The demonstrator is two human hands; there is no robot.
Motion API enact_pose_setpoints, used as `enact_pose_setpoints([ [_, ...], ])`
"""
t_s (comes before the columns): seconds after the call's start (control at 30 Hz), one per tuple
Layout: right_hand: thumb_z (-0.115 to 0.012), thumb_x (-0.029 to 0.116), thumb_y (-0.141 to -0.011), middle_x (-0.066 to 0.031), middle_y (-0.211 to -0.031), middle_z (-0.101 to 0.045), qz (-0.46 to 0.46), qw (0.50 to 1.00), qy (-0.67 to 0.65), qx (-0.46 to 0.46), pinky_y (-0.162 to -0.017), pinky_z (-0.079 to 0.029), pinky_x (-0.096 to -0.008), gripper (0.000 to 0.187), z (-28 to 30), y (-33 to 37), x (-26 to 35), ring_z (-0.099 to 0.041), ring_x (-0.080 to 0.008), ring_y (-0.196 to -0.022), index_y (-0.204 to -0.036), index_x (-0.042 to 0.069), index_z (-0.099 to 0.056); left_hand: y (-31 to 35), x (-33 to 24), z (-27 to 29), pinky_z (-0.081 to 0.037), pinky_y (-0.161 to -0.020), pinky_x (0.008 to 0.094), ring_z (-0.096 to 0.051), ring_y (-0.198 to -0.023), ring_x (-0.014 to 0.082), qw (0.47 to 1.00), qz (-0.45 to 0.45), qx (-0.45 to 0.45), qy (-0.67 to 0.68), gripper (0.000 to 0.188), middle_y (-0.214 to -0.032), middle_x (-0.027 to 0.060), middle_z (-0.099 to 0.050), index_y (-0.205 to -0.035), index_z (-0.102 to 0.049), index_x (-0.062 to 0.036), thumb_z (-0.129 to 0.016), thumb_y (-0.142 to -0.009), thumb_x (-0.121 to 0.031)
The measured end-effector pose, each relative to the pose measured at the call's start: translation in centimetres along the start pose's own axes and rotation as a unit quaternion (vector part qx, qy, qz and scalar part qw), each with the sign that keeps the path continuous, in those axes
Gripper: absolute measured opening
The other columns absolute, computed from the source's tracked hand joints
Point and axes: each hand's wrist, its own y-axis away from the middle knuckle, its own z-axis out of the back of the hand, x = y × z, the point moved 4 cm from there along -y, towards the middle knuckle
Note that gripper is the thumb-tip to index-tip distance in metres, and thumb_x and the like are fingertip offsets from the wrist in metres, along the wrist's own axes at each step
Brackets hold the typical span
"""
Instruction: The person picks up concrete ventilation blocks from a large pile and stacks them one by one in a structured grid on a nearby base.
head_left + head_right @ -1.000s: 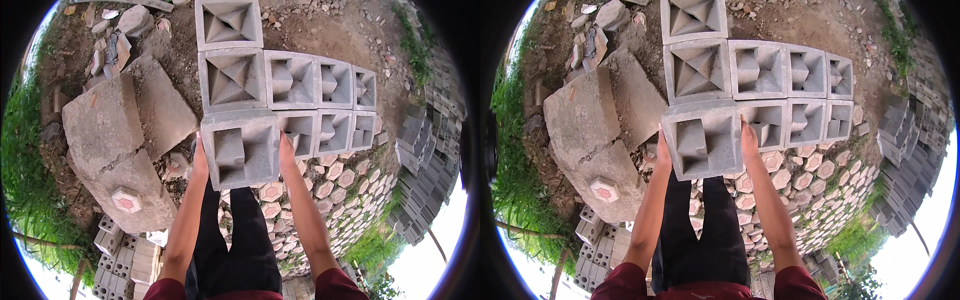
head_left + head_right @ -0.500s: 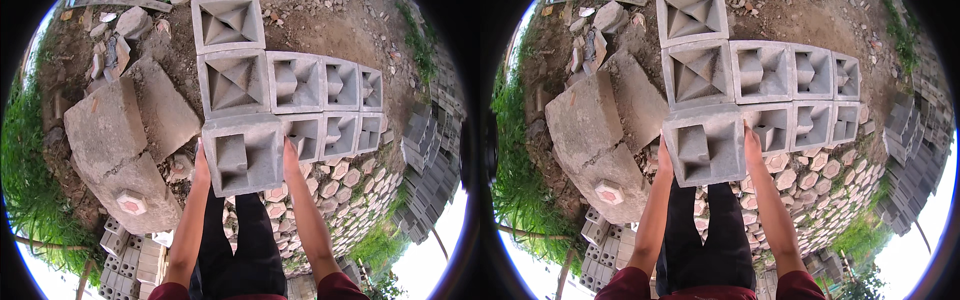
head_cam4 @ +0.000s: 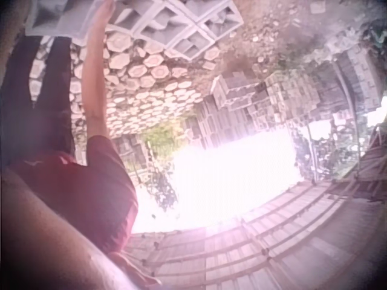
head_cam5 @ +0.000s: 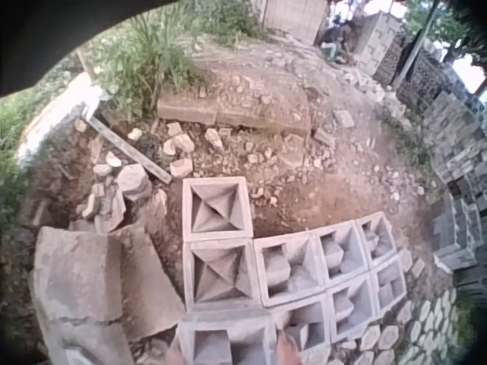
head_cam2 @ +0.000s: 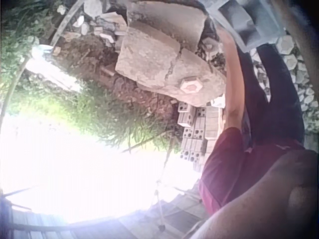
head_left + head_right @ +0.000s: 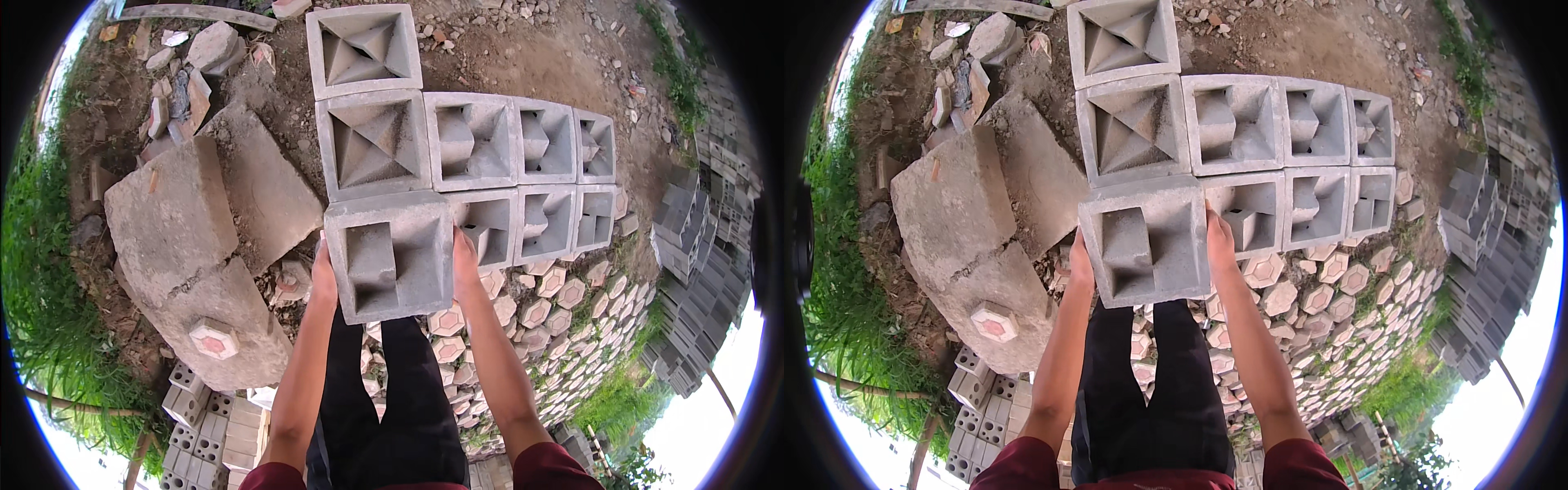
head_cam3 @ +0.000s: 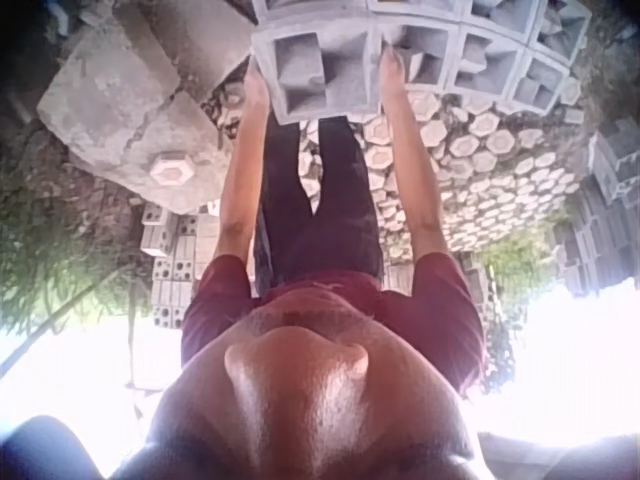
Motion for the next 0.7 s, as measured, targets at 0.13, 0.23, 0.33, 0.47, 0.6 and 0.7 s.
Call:
enact_pose_setpoints([
  [0.13, -0.041, 0.034, -0.093, -0.0056, -0.111, -0.059, -0.024, 0.999, 0.029, -0.015, -0.088, -0.037, -0.0245, 0.046, -0.2, -0.1, 0.3, -0.052, -0.0135, -0.101, -0.122, 0.001, -0.053, 0.0, 0.0, 0.4, -0.034, -0.098, 0.0321, -0.048, -0.113, 0.0199, 1.0, -0.004, -0.013, -0.024, 0.055, -0.126, 0.0073, -0.05, -0.131, -0.042, -0.0029, -0.034, -0.096, -0.044],
  [0.23, -0.042, 0.033, -0.092, -0.005, -0.108, -0.06, -0.032, 0.997, 0.055, -0.047, -0.087, -0.037, -0.0244, 0.044, -0.2, -0.2, 0.6, -0.052, -0.0134, -0.099, -0.12, 0.002, -0.055, -0.3, -0.2, 0.4, -0.034, -0.098, 0.0325, -0.048, -0.112, 0.0202, 0.999, -0.01, -0.011, -0.05, 0.056, -0.126, 0.0078, -0.05, -0.131, -0.042, -0.0022, -0.034, -0.095, -0.045],
  [0.33, -0.042, 0.033, -0.092, -0.0077, -0.103, -0.062, 0.039, 0.995, 0.079, -0.046, -0.086, -0.039, -0.0262, 0.043, -0.4, -0.9, 1.5, -0.055, -0.0169, -0.096, -0.115, 0.001, -0.058, -0.4, -0.5, -0.6, -0.034, -0.099, 0.033, -0.048, -0.113, 0.0203, 0.998, -0.02, 0.04, -0.037, 0.058, -0.125, 0.0076, -0.05, -0.131, -0.042, -0.002, -0.033, -0.095, -0.047],
  [0.47, -0.041, 0.036, -0.091, -0.0191, -0.094, -0.065, 0.127, 0.939, 0.293, -0.126, -0.077, -0.046, -0.0365, 0.045, -1.1, 1.1, 3.1, -0.061, -0.0322, -0.087, -0.104, -0.001, -0.062, -0.3, -1.3, -0.8, -0.033, -0.101, 0.034, -0.047, -0.114, 0.0214, 0.994, -0.048, 0.094, -0.023, 0.06, -0.126, 0.0077, -0.049, -0.131, -0.043, -0.0028, -0.033, -0.094, -0.049],
  [0.6, -0.042, 0.039, -0.088, -0.0258, -0.083, -0.061, 0.249, 0.806, 0.507, -0.176, -0.07, -0.047, -0.0505, 0.043, -0.5, 4.8, 4.9, -0.059, -0.0442, -0.078, -0.087, 0.001, -0.063, 1.4, -2.9, 0.8, -0.032, -0.1, 0.0341, -0.048, -0.114, 0.0288, 0.88, -0.13, -0.03, -0.456, 0.065, -0.12, 0.0172, -0.054, -0.13, -0.042, -0.0001, -0.027, -0.094, -0.052],
  [0.7, -0.05, 0.037, -0.084, -0.0237, -0.08, -0.062, 0.299, 0.806, 0.469, -0.201, -0.07, -0.049, -0.0483, 0.037, -1.3, 11.8, 8.4, -0.06, -0.0419, -0.077, -0.089, 0.002, -0.062, 7.3, -5.5, 0.1, -0.039, -0.09, 0.0355, -0.053, -0.099, 0.0264, 0.87, -0.304, -0.039, -0.386, 0.05, -0.102, 0.016, -0.06, -0.11, -0.054, 0.0042, -0.036, -0.094, -0.04],
])
